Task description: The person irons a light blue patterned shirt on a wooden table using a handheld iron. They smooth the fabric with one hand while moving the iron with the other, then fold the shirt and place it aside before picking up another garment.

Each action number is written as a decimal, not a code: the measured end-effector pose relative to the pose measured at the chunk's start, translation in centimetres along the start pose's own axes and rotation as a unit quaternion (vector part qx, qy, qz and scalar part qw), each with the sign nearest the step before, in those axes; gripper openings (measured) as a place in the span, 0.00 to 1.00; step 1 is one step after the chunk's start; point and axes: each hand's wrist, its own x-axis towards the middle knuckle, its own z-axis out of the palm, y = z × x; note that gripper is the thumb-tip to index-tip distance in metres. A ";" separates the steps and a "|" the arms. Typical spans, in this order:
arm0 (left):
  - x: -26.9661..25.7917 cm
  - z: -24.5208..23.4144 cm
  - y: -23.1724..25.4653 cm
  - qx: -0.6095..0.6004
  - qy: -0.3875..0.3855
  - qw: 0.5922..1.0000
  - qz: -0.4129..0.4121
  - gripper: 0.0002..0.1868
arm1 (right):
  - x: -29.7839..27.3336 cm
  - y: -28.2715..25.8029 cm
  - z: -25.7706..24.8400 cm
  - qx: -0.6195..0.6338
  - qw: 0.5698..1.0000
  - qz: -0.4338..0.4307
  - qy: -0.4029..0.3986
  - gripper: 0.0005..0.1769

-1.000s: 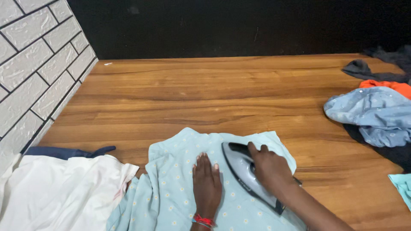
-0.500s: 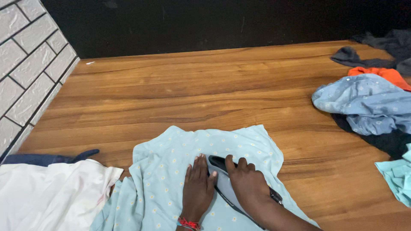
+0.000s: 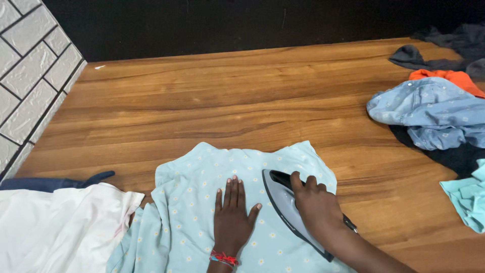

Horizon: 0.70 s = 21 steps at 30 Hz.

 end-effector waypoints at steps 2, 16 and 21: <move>0.3 0.0 -0.3 0.001 -0.004 1.000 -0.001 0.43 | 0.3 0.7 -0.1 0.005 1.000 0.011 0.009 0.36; -0.6 1.1 -1.1 0.024 -0.003 1.000 0.003 0.45 | 3.5 5.2 2.2 0.034 0.994 0.104 0.031 0.22; 0.3 2.2 -1.1 0.020 -0.055 0.998 -0.026 0.44 | 7.7 5.9 2.2 0.053 0.993 0.086 0.053 0.22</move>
